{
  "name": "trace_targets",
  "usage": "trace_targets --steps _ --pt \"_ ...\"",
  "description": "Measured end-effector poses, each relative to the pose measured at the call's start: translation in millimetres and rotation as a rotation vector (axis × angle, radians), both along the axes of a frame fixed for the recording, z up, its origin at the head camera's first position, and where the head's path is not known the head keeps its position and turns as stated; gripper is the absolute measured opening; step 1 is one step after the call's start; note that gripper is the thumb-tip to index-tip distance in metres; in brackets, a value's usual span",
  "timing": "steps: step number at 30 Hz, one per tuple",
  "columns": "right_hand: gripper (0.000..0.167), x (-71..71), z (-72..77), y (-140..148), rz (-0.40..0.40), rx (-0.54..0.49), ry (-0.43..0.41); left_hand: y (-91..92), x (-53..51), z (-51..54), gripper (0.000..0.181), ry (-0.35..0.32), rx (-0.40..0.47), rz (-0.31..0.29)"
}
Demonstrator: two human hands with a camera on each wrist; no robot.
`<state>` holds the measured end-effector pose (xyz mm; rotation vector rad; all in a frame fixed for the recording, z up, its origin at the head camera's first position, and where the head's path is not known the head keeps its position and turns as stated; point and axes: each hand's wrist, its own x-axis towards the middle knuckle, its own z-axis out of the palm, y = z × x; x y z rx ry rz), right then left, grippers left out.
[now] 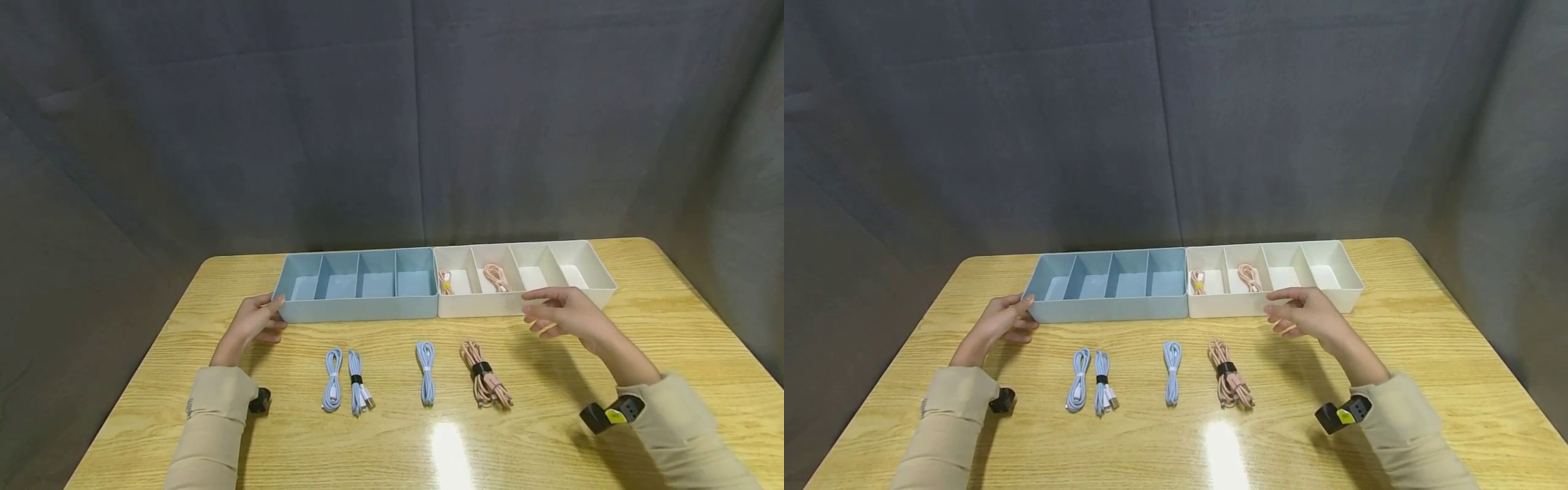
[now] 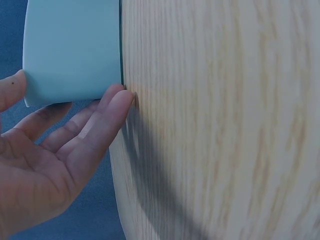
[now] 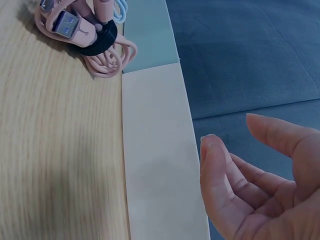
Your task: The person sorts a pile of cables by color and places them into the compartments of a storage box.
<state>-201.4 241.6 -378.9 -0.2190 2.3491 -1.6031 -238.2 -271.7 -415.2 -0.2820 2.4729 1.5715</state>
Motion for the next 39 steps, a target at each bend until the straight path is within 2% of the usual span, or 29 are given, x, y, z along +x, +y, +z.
trace_targets --steps 14,39 --pt "0.052 4.4 -8.0 -4.5 0.056 0.016 0.003 -2.0 0.8 0.8 0.061 0.011 0.018 -0.01" --pt "0.06 11.5 -33.7 -29.4 0.167 -0.001 -0.086 -0.9 1.1 0.8 0.061 -0.002 0.017 -0.003"
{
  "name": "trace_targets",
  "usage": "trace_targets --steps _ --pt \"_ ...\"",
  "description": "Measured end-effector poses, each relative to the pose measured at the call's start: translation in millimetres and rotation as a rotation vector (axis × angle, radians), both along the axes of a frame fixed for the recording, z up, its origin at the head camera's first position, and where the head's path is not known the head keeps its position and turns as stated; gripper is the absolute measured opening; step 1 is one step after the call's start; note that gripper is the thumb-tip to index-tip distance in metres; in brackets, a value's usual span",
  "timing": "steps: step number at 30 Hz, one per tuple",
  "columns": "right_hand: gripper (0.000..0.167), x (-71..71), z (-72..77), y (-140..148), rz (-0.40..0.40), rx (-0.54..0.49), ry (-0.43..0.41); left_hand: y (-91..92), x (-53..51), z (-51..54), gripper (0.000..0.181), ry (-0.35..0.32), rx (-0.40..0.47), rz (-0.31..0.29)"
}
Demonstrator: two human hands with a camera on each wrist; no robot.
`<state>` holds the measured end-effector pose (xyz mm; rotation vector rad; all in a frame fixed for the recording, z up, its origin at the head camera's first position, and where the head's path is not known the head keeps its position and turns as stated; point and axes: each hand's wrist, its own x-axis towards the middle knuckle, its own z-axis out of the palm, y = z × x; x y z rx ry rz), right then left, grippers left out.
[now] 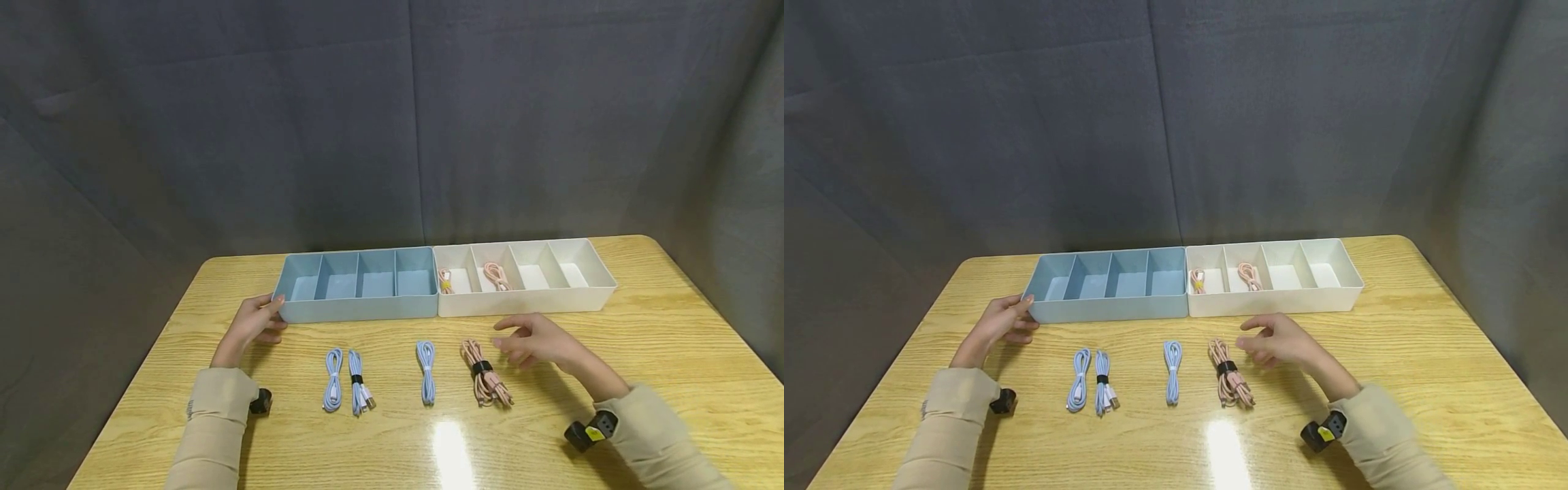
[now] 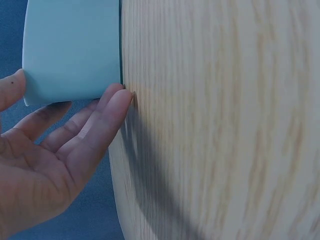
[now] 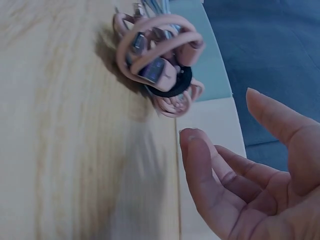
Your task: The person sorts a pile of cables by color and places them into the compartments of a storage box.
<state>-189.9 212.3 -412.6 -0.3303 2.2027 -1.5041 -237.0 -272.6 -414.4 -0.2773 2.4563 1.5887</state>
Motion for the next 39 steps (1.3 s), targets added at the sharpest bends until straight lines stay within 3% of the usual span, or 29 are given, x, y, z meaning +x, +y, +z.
trace_targets --steps 9,19,29,39 --pt "0.06 2.9 -11.1 -6.5 0.028 0.022 -0.014 -0.4 -0.5 -0.6 0.063 -0.008 0.008 0.0" --pt "0.061 8.5 -13.6 -15.7 0.033 -0.003 -0.062 -0.3 -1.5 -1.3 0.061 0.0 -0.003 0.008" --pt "0.067 8.9 -19.2 -20.9 0.031 0.033 -0.04 0.3 -1.2 -1.0 0.062 -0.012 0.015 0.019" --pt "0.058 12.7 -16.5 -27.6 0.003 0.049 -0.029 -0.5 -2.2 -2.0 0.062 -0.012 0.007 0.025"
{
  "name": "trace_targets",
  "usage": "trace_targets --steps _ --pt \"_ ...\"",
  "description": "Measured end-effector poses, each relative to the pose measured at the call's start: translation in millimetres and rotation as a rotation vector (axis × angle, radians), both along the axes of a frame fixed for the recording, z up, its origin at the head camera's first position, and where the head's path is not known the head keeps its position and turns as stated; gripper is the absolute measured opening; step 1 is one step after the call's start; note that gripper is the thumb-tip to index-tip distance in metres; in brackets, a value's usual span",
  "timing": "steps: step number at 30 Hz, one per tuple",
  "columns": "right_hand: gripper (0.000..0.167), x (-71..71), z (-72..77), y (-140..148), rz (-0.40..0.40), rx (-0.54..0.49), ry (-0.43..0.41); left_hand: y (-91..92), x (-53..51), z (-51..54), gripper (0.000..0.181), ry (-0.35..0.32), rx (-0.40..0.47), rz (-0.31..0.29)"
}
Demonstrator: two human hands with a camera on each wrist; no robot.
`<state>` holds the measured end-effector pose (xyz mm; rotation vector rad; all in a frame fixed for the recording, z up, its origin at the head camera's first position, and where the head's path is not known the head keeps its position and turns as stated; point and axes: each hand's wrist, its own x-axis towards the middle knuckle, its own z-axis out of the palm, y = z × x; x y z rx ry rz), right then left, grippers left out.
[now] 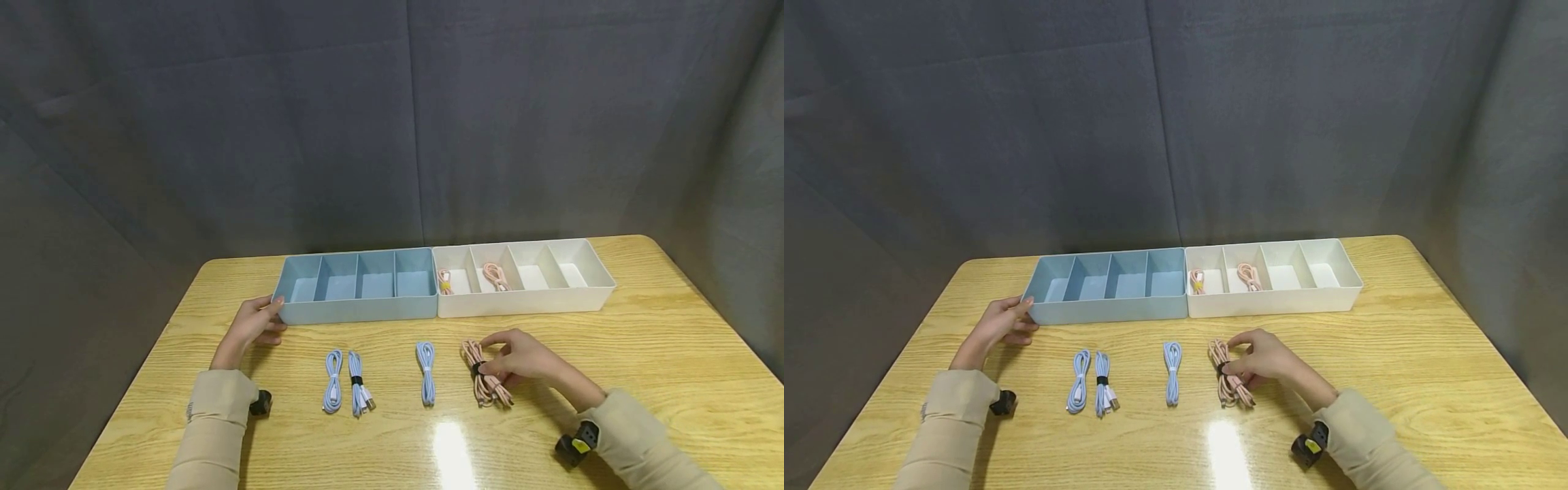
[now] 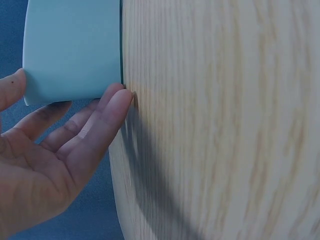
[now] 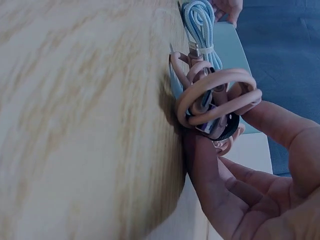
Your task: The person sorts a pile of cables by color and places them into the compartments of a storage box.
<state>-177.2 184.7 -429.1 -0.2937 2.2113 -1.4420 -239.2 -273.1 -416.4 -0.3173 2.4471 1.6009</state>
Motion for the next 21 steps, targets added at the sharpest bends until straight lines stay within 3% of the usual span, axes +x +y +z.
trace_targets --steps 8,21 --pt "0.055 -2.6 -0.1 3.7 0.043 0.004 0.043 1.1 0.5 1.2 0.062 -0.002 -0.001 0.001" --pt "0.057 -4.5 -2.6 11.7 0.013 -0.05 0.062 0.8 1.8 2.2 0.063 0.0 -0.011 -0.011"
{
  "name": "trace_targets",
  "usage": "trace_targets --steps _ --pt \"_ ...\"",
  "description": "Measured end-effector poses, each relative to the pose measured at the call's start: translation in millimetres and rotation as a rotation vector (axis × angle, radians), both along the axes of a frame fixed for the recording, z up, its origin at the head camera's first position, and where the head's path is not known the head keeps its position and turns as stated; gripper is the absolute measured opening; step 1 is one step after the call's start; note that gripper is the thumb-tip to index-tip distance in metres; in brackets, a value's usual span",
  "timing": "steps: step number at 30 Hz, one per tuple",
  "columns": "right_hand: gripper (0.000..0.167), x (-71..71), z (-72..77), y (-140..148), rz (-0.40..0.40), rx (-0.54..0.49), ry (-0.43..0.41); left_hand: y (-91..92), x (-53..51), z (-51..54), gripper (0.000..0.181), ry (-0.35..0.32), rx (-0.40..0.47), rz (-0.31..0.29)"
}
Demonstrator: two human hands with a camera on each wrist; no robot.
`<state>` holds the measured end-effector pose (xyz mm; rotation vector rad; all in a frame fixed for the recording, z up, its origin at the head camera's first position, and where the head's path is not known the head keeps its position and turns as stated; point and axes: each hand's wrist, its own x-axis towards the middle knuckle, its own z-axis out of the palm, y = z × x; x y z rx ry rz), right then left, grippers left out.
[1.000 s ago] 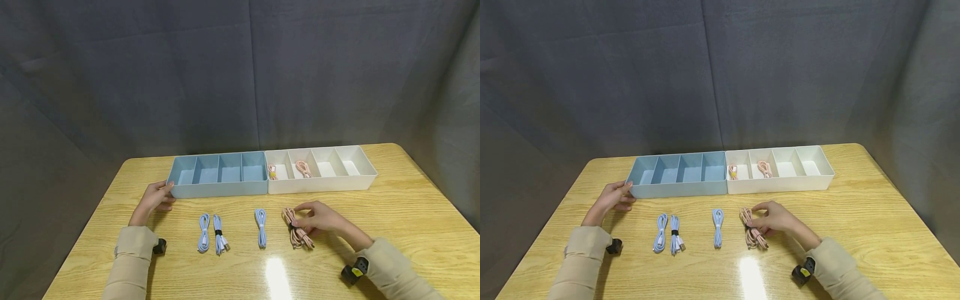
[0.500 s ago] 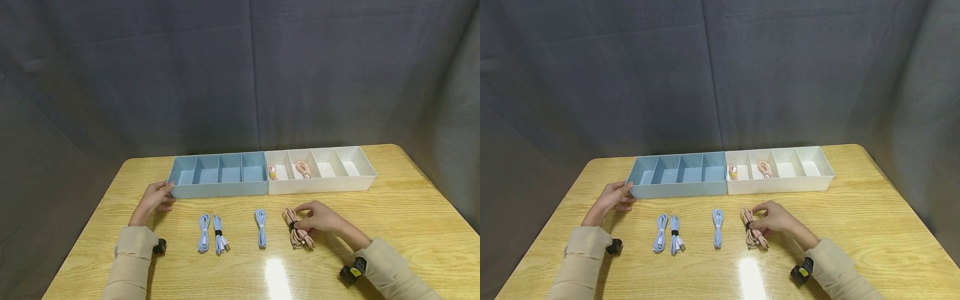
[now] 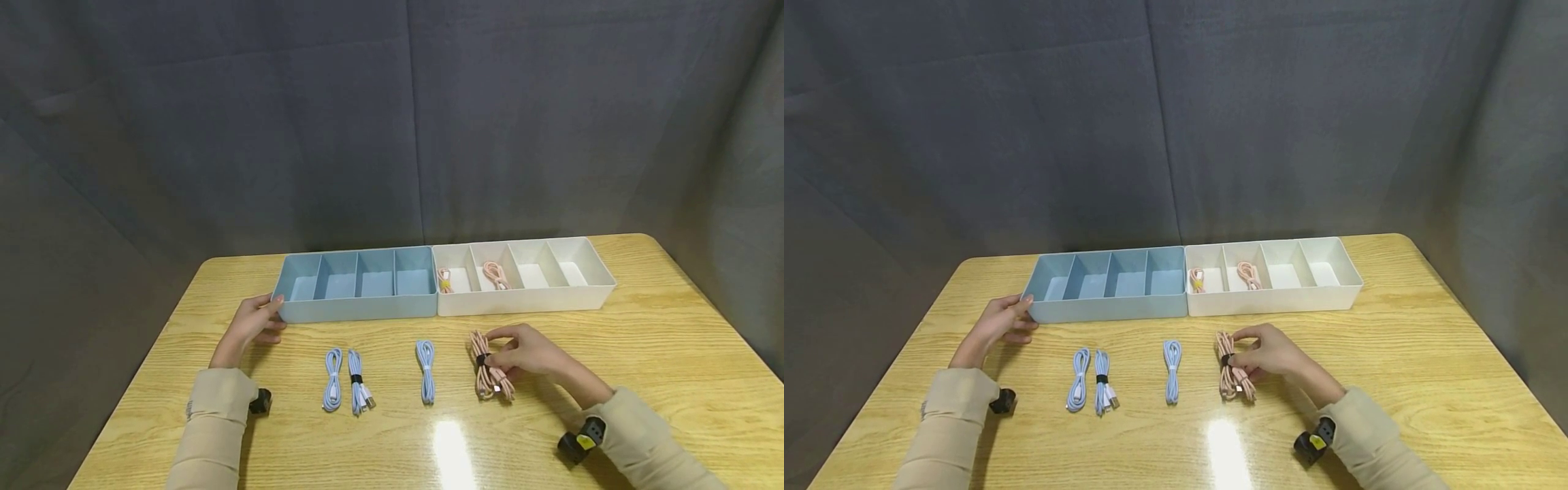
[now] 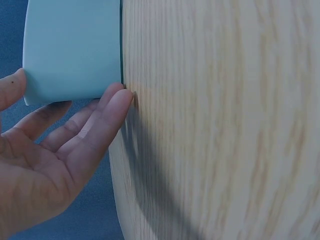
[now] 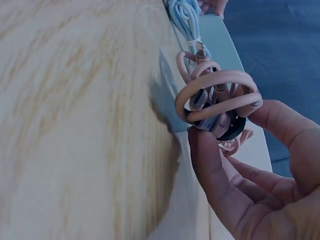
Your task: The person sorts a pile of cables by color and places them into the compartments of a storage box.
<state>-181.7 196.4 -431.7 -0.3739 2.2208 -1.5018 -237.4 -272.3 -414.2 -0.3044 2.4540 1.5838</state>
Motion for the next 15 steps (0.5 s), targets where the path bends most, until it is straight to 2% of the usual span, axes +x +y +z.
trace_targets --steps 15 --pt "0.058 -2.2 8.6 8.7 -0.028 -0.056 -0.046 -1.5 -0.2 -1.1 0.063 0.002 0.016 -0.012"
